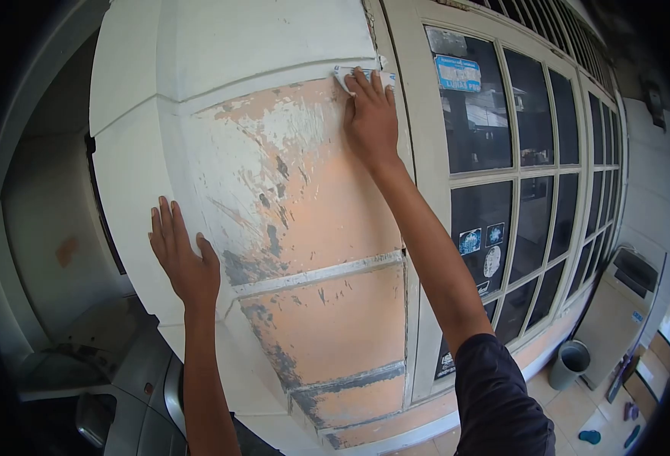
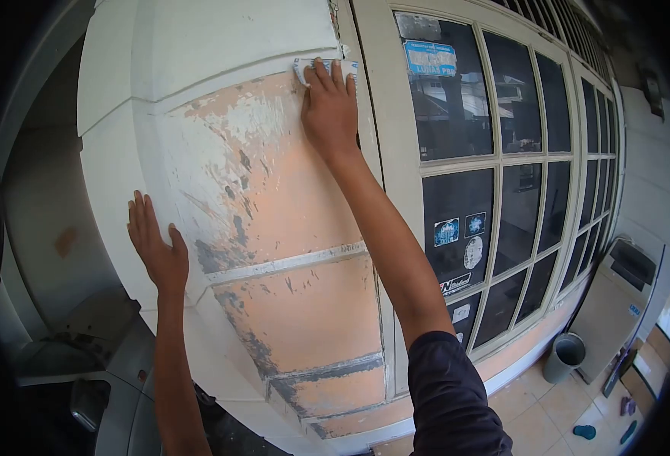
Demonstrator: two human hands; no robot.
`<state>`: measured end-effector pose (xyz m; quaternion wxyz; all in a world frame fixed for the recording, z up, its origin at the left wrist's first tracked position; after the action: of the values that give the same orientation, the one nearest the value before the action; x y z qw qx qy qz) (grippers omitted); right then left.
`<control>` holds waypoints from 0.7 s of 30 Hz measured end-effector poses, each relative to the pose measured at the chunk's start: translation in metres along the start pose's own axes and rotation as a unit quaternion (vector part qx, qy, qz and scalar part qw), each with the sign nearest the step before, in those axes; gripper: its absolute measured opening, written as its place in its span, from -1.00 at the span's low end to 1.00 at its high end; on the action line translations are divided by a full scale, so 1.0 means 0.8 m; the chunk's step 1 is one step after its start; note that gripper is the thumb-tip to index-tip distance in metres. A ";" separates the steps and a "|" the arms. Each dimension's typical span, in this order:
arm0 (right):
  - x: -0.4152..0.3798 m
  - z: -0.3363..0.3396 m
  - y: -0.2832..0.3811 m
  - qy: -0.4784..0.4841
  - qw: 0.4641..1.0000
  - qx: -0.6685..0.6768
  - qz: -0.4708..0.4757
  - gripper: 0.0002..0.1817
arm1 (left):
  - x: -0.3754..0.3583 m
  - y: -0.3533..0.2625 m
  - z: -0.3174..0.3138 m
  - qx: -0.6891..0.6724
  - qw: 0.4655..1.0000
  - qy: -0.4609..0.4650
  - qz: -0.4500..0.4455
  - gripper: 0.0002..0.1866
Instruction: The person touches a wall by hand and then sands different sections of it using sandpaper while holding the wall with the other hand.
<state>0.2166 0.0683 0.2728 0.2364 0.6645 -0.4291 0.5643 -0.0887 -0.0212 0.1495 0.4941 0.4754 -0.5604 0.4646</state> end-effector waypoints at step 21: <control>-0.051 -0.080 0.209 0.052 0.987 0.067 0.133 -0.61 | -0.006 -0.004 0.003 -0.007 1.000 0.009 -0.009 -0.29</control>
<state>0.0420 0.0451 0.2216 0.1357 0.5855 -0.4621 0.6521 -0.0854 -0.0239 0.1447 0.5070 0.4728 -0.5545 0.4603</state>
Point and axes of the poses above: each hand's wrist, its own x-axis towards the middle knuckle, its own z-axis out of the back of the hand, y = z × x, the point moved 10 cm from there along x, towards the middle knuckle, and after that the axes turned 6 degrees about z, right-handed, at the moved point
